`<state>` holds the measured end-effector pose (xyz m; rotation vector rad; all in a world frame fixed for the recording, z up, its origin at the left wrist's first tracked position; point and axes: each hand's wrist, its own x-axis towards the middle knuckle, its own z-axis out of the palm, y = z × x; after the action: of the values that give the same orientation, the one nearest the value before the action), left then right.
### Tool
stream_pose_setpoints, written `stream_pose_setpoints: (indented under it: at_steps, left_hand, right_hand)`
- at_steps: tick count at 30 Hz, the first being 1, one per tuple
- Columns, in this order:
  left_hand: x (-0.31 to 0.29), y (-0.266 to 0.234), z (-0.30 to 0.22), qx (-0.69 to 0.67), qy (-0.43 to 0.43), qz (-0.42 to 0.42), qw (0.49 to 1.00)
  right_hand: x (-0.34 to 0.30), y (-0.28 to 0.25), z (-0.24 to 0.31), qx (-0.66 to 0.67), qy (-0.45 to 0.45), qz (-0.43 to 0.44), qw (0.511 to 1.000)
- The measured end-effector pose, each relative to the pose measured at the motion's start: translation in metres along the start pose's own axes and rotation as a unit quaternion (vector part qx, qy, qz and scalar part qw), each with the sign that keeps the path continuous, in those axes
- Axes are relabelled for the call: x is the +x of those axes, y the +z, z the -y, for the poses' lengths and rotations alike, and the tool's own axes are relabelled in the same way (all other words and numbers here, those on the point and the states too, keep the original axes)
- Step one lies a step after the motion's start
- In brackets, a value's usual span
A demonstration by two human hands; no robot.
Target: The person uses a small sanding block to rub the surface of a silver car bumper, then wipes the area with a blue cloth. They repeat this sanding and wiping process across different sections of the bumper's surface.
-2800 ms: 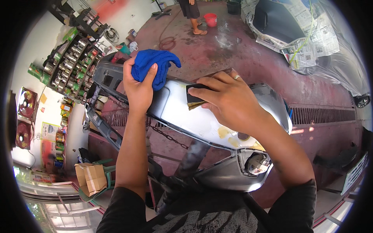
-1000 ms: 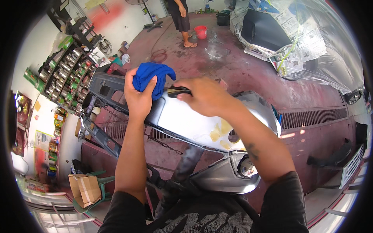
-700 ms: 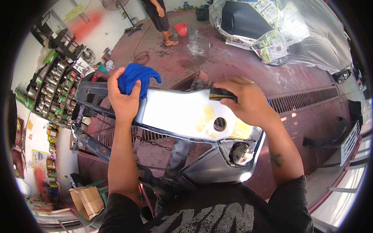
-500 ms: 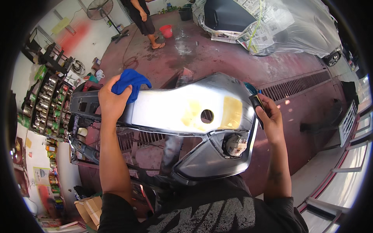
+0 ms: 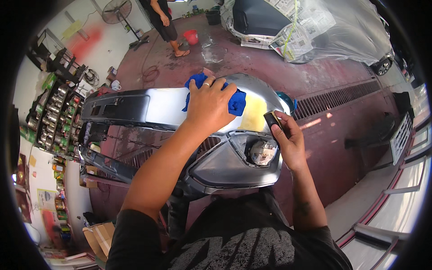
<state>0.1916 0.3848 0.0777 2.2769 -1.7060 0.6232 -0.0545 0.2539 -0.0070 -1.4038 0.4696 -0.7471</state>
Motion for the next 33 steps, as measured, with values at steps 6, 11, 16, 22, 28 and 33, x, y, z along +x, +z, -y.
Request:
stream_pose_setpoints:
  at_steps: [6, 11, 16, 22, 28, 33]
  left_hand:
    - [-0.052, -0.049, 0.022, -0.015, -0.082, -0.072, 0.994]
    - [-0.077, -0.073, 0.118, 0.08, -0.309, -0.198, 0.927]
    - [-0.067, -0.031, 0.09, 0.147, -0.299, -0.241, 0.911]
    - [-0.051, -0.039, 0.092, 0.177, -0.333, -0.151, 0.914]
    - [-0.061, -0.016, 0.101, 0.208, -0.324, -0.231, 0.893]
    - [-0.06, -0.016, 0.1, 0.18, -0.308, -0.242, 0.902]
  right_hand:
    - [0.029, -0.017, 0.0, -0.017, -0.023, 0.054, 0.998]
    - [0.059, 0.04, 0.007, -0.104, -0.15, 0.104, 0.978]
    - [0.097, 0.094, 0.012, -0.255, -0.285, 0.123, 0.916]
    - [0.119, 0.139, -0.004, -0.332, -0.314, 0.034, 0.889]
    - [0.065, 0.143, -0.011, -0.37, -0.378, 0.077, 0.845]
    - [0.119, 0.155, -0.005, -0.376, -0.325, -0.022, 0.867]
